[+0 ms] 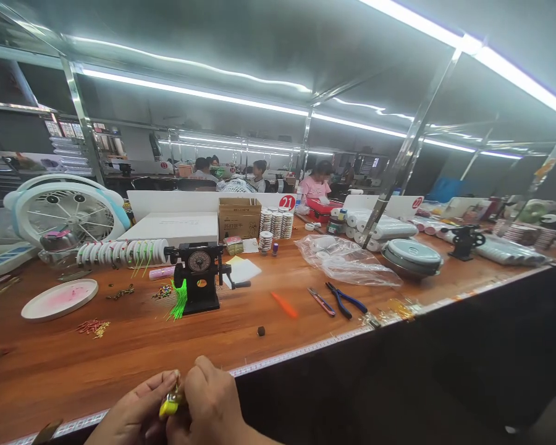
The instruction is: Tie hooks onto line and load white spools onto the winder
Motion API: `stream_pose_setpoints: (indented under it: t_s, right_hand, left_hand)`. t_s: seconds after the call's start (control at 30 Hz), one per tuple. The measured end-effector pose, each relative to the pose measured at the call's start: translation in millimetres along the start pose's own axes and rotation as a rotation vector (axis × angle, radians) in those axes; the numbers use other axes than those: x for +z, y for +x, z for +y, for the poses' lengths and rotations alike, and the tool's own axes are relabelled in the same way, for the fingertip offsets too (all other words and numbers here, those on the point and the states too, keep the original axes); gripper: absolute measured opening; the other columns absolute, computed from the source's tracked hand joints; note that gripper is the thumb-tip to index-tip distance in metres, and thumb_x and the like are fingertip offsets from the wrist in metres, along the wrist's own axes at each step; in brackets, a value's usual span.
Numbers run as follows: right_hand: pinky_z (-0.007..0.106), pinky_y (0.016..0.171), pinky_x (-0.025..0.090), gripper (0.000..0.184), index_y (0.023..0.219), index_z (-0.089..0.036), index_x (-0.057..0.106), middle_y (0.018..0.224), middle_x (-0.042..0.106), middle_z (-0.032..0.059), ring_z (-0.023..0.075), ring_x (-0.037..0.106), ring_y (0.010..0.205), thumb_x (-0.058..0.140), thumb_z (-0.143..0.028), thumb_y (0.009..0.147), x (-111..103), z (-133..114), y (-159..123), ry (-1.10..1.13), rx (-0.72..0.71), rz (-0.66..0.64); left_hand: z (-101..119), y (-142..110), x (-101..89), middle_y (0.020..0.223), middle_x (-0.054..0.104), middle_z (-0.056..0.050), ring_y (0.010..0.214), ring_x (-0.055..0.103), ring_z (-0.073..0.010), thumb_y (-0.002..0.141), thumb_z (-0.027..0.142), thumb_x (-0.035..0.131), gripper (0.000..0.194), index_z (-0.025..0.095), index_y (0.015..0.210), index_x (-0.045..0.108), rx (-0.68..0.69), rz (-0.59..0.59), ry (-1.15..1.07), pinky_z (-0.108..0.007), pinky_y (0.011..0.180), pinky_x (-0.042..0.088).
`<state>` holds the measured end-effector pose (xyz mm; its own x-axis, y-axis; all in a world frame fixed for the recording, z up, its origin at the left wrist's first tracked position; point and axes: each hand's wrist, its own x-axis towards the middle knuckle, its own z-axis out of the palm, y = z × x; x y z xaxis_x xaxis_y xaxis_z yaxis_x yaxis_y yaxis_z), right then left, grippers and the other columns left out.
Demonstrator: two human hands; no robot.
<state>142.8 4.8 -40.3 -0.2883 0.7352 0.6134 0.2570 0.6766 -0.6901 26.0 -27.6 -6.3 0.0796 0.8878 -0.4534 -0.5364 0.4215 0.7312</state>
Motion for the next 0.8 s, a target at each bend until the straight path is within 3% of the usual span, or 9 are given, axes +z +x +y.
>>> stream_pose_setpoints:
  t_s: [0.07,0.17,0.27,0.37,0.47,0.67,0.8]
  right_hand:
    - [0.025,0.048,0.024,0.021,0.060,-0.022,0.030,0.059,0.038,-0.0023,0.0119,0.037,0.052,0.050,-0.016,0.063,-2.2,-0.7,1.0,0.119,0.087,-0.042]
    - [0.024,0.051,0.031,0.019,0.062,-0.020,0.040,0.056,0.042,-0.0028,0.0110,0.040,0.053,0.053,-0.026,0.075,-11.6,-6.7,7.5,0.449,0.390,-0.127]
    - [0.024,0.051,0.030,0.026,0.061,-0.018,0.043,0.053,0.039,-0.0050,0.0089,0.035,0.051,0.059,-0.034,0.075,-18.5,-10.6,12.8,0.662,0.523,-0.125]
    - [0.023,0.049,0.026,0.028,0.060,-0.017,0.044,0.052,0.037,-0.0059,0.0080,0.031,0.050,0.061,-0.035,0.074,-18.6,-10.4,13.6,0.685,0.546,-0.127]
    - [0.024,0.049,0.027,0.026,0.060,-0.018,0.042,0.053,0.037,-0.0055,0.0084,0.032,0.051,0.059,-0.033,0.074,-14.8,-9.4,11.3,0.645,0.546,-0.142]
    - [0.025,0.049,0.026,0.025,0.059,-0.020,0.035,0.058,0.038,-0.0037,0.0097,0.035,0.052,0.054,-0.026,0.073,-10.4,-4.9,4.3,0.283,0.297,-0.109]
    - [0.025,0.054,0.033,0.017,0.067,-0.018,0.045,0.063,0.042,-0.0033,0.0106,0.040,0.056,0.060,-0.025,0.071,-18.1,-5.3,10.1,0.468,0.414,-0.129]
  left_hand:
    - [1.9,1.2,0.9,0.058,0.055,0.001,0.055,0.047,-0.0104,0.052,0.035,0.084,0.030,0.014,0.061,0.064,-0.002,0.004,-0.023,-0.021,0.054,0.042]
    - [6.4,3.0,-2.0,0.055,0.055,0.000,0.052,0.045,-0.0103,0.061,0.040,0.077,0.028,0.014,0.066,0.067,0.085,0.000,0.027,-0.020,0.049,0.040]
    - [10.3,4.3,-8.9,0.061,0.060,-0.003,0.058,0.049,-0.0130,0.070,0.042,0.069,0.029,0.014,0.077,0.070,0.180,-0.008,0.141,-0.021,0.048,0.039]
    - [12.0,4.6,-13.5,0.064,0.061,-0.002,0.055,0.047,-0.0104,0.066,0.036,0.074,0.025,0.015,0.080,0.070,0.216,0.013,0.246,-0.019,0.048,0.038]
    - [10.3,3.9,-11.4,0.057,0.056,0.001,0.047,0.039,-0.0062,0.066,0.036,0.075,0.024,0.013,0.069,0.069,0.224,0.015,0.337,-0.017,0.044,0.033]
    - [4.8,2.0,-1.7,0.063,0.057,0.000,0.062,0.052,-0.0123,0.059,0.037,0.079,0.027,0.015,0.065,0.065,0.078,-0.064,0.095,-0.022,0.060,0.043]
    - [13.6,2.5,-3.4,0.056,0.055,0.002,0.047,0.038,-0.0070,0.069,0.043,0.071,0.029,0.015,0.068,0.066,0.224,0.004,0.349,-0.019,0.045,0.030]
